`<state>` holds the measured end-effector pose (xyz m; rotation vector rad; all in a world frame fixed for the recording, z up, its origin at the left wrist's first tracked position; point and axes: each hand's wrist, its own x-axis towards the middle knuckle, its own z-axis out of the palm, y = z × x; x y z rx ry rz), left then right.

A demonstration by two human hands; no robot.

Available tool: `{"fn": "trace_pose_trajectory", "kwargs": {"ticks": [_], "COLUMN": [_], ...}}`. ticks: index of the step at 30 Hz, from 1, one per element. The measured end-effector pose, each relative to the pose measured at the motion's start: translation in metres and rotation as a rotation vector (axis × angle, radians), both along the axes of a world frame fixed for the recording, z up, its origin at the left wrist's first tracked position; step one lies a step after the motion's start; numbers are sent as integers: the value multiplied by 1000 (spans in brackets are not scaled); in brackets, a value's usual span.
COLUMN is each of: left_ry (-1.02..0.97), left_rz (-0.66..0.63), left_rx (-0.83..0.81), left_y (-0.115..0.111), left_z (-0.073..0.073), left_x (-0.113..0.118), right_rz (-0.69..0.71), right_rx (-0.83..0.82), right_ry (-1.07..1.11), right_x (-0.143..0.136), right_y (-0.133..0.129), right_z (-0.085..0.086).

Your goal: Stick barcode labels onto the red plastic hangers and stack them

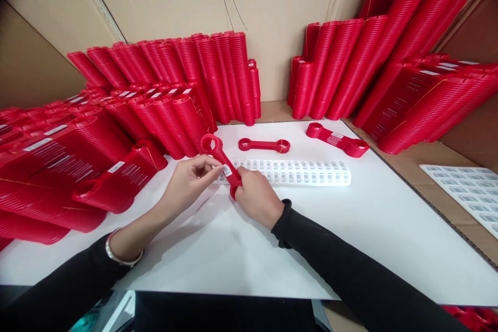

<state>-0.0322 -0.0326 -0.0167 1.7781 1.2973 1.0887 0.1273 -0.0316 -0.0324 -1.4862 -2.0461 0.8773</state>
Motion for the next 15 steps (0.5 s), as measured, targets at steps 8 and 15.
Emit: {"fn": "trace_pose_trajectory", "kwargs": {"ticks": [8, 15], "left_ry": [515, 757], "left_rz": [27, 156], "left_rx": [501, 730], "left_y": [1, 1], "left_z": [-9, -4], "left_x": [-2, -3], "right_rz": [15, 69], "right_rx": [-4, 16], "right_ry": [102, 161], "right_x": [-1, -3], "right_y": [-2, -10], "right_z": [-2, 3]}}
